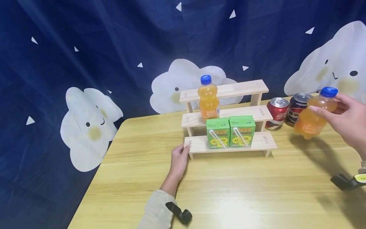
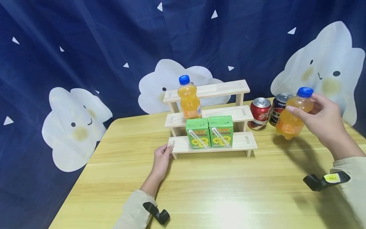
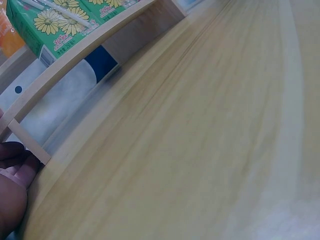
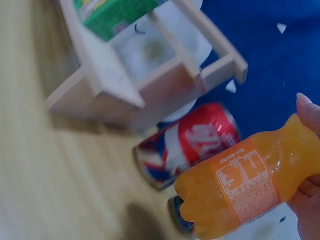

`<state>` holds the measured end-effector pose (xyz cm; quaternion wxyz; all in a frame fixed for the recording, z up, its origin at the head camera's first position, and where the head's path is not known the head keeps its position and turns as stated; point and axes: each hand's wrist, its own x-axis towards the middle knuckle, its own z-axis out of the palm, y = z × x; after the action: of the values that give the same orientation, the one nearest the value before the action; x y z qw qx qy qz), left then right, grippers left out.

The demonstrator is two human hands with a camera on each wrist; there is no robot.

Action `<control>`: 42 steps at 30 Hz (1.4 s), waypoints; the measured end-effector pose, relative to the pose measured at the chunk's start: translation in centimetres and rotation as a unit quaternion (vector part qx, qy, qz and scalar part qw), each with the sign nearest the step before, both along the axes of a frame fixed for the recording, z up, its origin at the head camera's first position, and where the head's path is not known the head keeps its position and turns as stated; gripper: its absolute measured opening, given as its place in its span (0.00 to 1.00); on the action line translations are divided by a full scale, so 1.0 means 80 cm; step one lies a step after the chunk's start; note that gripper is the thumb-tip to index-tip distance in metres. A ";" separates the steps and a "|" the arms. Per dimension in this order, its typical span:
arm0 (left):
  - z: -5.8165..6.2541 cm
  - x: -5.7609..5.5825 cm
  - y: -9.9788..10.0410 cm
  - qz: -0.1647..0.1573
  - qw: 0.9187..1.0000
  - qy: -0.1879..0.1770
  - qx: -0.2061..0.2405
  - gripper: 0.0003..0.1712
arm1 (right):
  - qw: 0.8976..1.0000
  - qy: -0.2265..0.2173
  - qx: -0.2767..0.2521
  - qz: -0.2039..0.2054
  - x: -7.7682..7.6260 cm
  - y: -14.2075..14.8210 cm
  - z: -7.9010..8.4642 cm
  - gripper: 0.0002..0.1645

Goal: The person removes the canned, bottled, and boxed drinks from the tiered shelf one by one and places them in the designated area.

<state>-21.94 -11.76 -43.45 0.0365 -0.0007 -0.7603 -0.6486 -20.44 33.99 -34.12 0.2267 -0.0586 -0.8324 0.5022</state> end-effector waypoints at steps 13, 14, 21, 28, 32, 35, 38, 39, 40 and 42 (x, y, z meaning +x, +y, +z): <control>-0.010 -0.008 -0.004 -0.005 1.000 -0.009 0.004 0.15 | 0.998 0.011 -0.056 -0.024 -0.005 0.022 -0.036 0.25; -0.010 -0.008 -0.004 -0.007 1.000 -0.011 0.006 0.15 | 0.998 0.010 -0.053 -0.029 -0.005 0.023 -0.038 0.26; -0.011 -0.007 -0.004 -0.008 1.000 -0.007 0.007 0.16 | 0.998 0.009 -0.034 -0.046 -0.007 0.022 -0.048 0.31; -0.009 -0.008 -0.002 0.007 1.000 0.011 -0.002 0.15 | 0.997 0.014 0.016 -0.068 -0.011 0.017 -0.062 0.39; -0.009 -0.010 -0.003 0.003 1.000 0.008 0.001 0.15 | 0.998 0.010 0.014 -0.061 -0.012 0.018 -0.073 0.42; -0.009 -0.009 -0.003 -0.003 1.000 0.000 0.005 0.16 | 0.998 -0.004 0.010 -0.055 -0.011 0.022 -0.077 0.40; -0.004 -0.006 -0.003 -0.009 1.000 -0.007 0.009 0.16 | 0.998 -0.013 0.018 -0.054 -0.009 0.024 -0.075 0.38; -0.001 -0.003 -0.003 -0.011 1.000 -0.009 0.009 0.16 | 0.998 -0.015 0.018 -0.054 -0.009 0.025 -0.073 0.38; 0.004 0.000 -0.002 -0.013 1.000 -0.010 0.009 0.16 | 0.998 -0.013 0.013 -0.054 -0.009 0.025 -0.070 0.38; 0.014 0.006 0.000 -0.015 1.000 -0.012 0.008 0.15 | 0.999 0.003 -0.008 -0.051 -0.009 0.024 -0.064 0.37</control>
<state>-21.47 -11.79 -42.31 0.0175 -0.0042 -0.7552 -0.6552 -21.17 35.93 -39.22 0.2541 -0.1014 -0.8235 0.4970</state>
